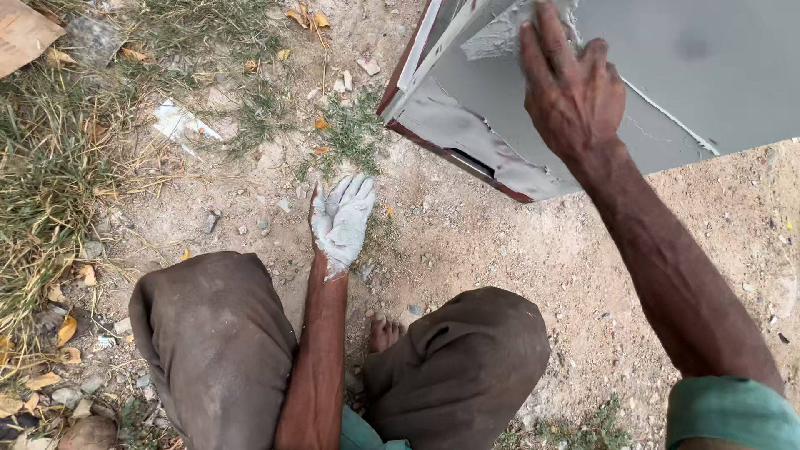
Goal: The person sits on the ground next to a gray metal cabinet and applies gray putty to its surface using a small hand trowel, spreading the compound over worn and patched areas and reloading putty onto the trowel by hand. At the end the person stands up and walks away from the cabinet.
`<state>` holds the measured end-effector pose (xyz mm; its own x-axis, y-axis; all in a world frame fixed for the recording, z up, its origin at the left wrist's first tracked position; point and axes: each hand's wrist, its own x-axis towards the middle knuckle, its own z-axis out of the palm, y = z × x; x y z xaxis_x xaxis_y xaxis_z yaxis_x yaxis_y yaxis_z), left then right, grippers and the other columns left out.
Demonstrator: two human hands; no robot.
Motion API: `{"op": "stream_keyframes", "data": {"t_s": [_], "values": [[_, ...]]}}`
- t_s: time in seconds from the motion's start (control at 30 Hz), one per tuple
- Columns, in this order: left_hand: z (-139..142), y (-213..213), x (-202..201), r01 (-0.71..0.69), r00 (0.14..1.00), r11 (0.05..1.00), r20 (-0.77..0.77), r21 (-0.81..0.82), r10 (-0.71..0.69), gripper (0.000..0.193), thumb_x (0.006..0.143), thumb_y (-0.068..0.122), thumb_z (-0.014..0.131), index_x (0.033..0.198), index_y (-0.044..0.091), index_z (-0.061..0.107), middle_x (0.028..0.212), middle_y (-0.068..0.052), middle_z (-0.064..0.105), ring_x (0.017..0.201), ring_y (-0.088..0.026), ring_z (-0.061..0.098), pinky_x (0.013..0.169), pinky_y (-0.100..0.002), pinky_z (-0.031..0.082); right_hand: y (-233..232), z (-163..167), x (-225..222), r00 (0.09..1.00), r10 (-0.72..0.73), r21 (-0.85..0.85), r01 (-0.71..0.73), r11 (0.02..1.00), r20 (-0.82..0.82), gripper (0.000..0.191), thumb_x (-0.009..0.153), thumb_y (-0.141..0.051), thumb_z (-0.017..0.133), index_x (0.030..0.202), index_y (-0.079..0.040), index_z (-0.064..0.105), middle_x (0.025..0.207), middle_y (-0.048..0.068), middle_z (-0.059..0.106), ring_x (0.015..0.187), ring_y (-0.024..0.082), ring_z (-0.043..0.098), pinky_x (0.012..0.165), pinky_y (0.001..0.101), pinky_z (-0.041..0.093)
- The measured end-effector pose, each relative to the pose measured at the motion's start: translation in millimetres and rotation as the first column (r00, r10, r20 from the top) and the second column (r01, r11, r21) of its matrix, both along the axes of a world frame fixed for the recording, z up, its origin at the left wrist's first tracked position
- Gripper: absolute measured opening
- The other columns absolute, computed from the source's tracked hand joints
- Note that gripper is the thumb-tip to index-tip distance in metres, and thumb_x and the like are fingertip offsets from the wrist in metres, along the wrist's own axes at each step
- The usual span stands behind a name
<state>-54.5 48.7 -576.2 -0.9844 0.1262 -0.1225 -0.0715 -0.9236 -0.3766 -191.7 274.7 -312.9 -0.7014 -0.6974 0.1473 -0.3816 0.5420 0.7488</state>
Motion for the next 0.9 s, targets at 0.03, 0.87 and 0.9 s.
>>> {"op": "stream_keyframes", "data": {"t_s": [0.03, 0.87, 0.9], "values": [[-1, -1, 2, -0.01, 1.0, 1.0, 0.014, -0.016, 0.011, 0.078, 0.103, 0.049, 0.051, 0.154, -0.006, 0.034, 0.163, -0.026, 0.036, 0.15, -0.044, 0.035, 0.125, -0.054, 0.029, -3, -3, -5, 0.999, 0.032, 0.032, -0.031, 0.999, -0.033, 0.05, 0.102, -0.013, 0.071, 0.15, -0.013, 0.058, 0.175, 0.002, 0.033, 0.096, 0.035, 0.064, 0.062, 0.0416, 0.064], [-44, 5, -6, 0.064, 0.993, 0.995, 0.103, -0.074, -0.056, 0.074, 0.102, 0.047, 0.052, 0.153, -0.005, 0.035, 0.161, -0.028, 0.037, 0.147, -0.046, 0.04, 0.122, -0.057, 0.035, 39, -36, -8, 0.993, -0.024, 0.112, 0.037, 0.993, -0.113, 0.061, 0.09, -0.007, 0.069, 0.15, -0.008, 0.059, 0.163, 0.004, 0.042, 0.097, 0.04, 0.066, 0.05, 0.0348, 0.061], [-47, 6, -7, 0.064, 0.994, 0.994, 0.098, -0.091, -0.055, 0.074, 0.102, 0.046, 0.052, 0.153, -0.005, 0.035, 0.16, -0.028, 0.038, 0.147, -0.046, 0.041, 0.122, -0.057, 0.036, 54, -34, -3, 0.992, -0.053, 0.129, 0.068, 0.989, -0.118, 0.06, 0.092, -0.006, 0.068, 0.151, -0.007, 0.059, 0.164, 0.004, 0.04, 0.097, 0.041, 0.067, 0.048, 0.0327, 0.061]]}}
